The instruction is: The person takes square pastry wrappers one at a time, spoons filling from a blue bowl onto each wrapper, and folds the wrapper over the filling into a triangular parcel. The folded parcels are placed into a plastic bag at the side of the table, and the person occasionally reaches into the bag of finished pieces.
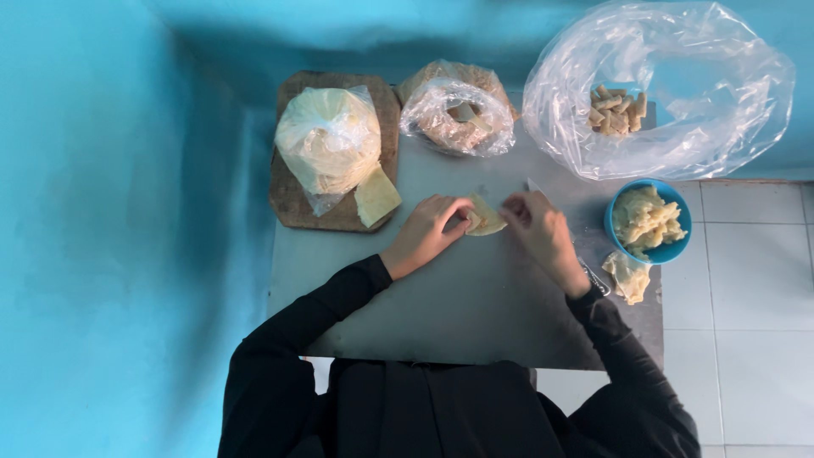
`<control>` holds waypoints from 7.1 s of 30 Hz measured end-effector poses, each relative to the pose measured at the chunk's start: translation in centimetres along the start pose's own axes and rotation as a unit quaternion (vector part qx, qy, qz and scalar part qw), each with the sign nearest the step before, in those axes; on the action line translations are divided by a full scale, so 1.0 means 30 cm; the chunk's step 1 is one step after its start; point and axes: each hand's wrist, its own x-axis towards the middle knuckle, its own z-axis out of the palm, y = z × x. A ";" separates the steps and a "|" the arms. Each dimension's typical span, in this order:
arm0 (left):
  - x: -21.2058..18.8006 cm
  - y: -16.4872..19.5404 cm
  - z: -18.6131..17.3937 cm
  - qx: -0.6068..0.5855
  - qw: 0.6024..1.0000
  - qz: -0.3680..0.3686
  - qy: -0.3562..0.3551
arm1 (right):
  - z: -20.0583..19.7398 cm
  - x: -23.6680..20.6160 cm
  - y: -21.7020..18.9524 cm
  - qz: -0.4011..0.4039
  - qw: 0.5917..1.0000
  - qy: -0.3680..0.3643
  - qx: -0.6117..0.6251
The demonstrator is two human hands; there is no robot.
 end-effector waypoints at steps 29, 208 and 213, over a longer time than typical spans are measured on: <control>-0.064 -0.024 0.009 0.280 0.948 0.151 -0.026 | 0.113 -0.073 -0.074 -0.043 0.998 0.044 0.030; 0.031 -0.040 0.053 0.296 0.954 0.034 0.029 | -0.022 0.102 -0.061 -0.219 0.970 -0.102 -0.037; 0.053 -0.043 0.042 0.244 0.969 -0.016 0.036 | -0.026 0.123 -0.050 -0.230 0.968 -0.087 -0.040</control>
